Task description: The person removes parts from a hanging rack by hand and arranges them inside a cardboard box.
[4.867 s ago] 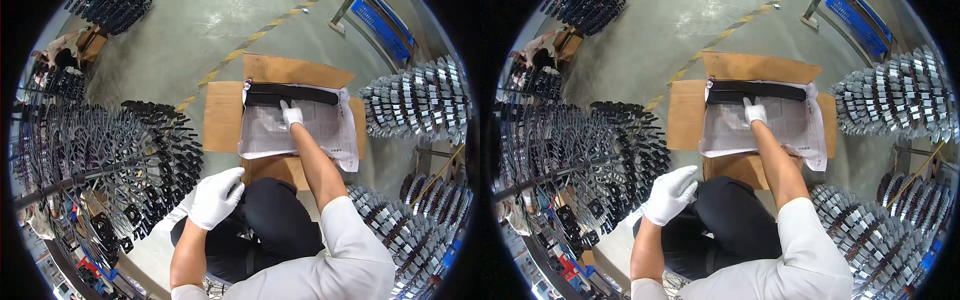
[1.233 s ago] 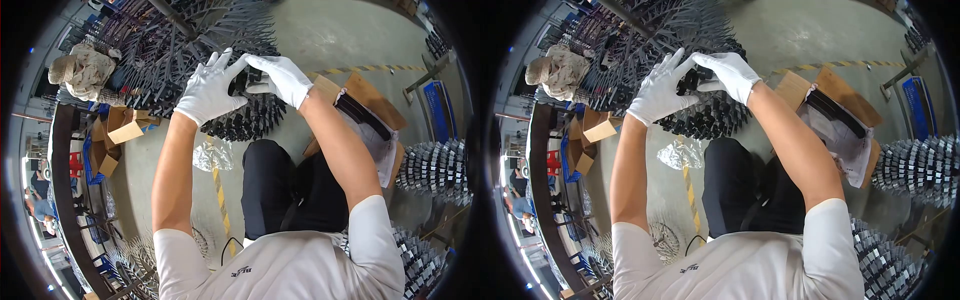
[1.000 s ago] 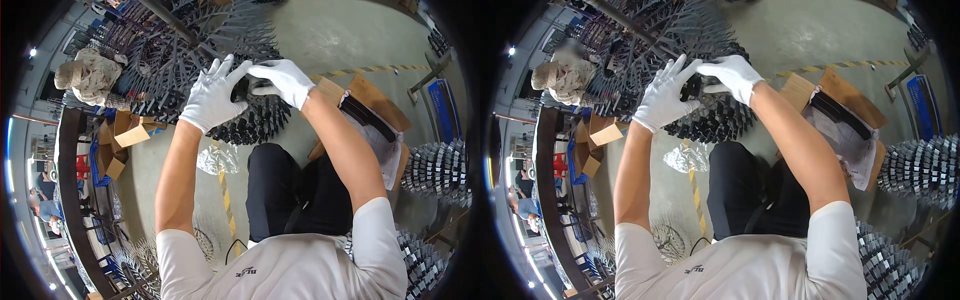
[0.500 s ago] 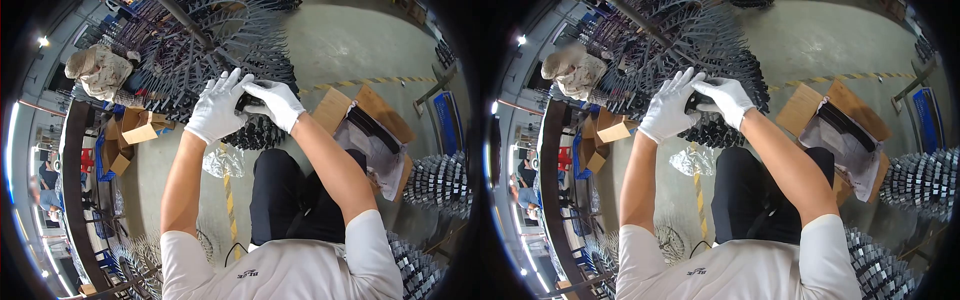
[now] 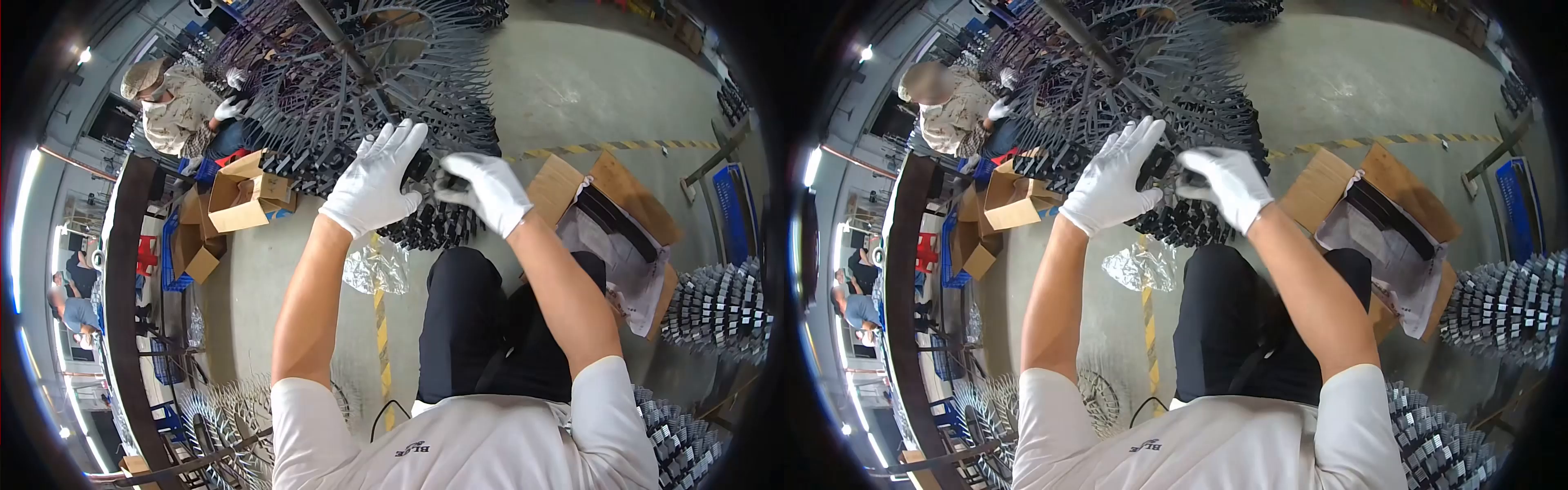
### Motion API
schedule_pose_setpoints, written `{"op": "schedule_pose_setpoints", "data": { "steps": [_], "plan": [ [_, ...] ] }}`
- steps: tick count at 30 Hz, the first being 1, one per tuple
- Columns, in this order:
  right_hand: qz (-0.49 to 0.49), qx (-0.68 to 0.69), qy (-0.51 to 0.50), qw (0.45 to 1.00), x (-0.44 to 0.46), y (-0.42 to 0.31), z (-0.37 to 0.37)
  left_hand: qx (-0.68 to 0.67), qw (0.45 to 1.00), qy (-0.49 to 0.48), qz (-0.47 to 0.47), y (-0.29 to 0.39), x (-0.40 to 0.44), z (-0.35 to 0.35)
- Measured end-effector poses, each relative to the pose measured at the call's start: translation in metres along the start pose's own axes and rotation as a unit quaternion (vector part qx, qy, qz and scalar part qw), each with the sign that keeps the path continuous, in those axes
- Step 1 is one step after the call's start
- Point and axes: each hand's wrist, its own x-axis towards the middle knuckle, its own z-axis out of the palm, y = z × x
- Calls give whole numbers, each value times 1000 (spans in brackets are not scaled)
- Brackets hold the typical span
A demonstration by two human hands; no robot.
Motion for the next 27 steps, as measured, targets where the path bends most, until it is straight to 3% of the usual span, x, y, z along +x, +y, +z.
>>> {"op": "schedule_pose_setpoints", "data": {
  "steps": [5,11,16,23,27],
  "plan": [
    [-36,35,23,998,5,15,39,-15,999,-19,-29,-5,-10,-7],
    [-11,-5,5,1000,13,16,46,-46,999,-23,-1,-15,-10,-5],
    [11,-104,63,993,3,6,37,-3,1000,-26,1,-9,-12,-4],
    [0,83,28,996,-3,43,51,-86,996,16,-34,-15,-28,-10],
    [-19,82,42,996,4,45,64,22,1000,17,4,-34,-41,-4]
  ]
}}
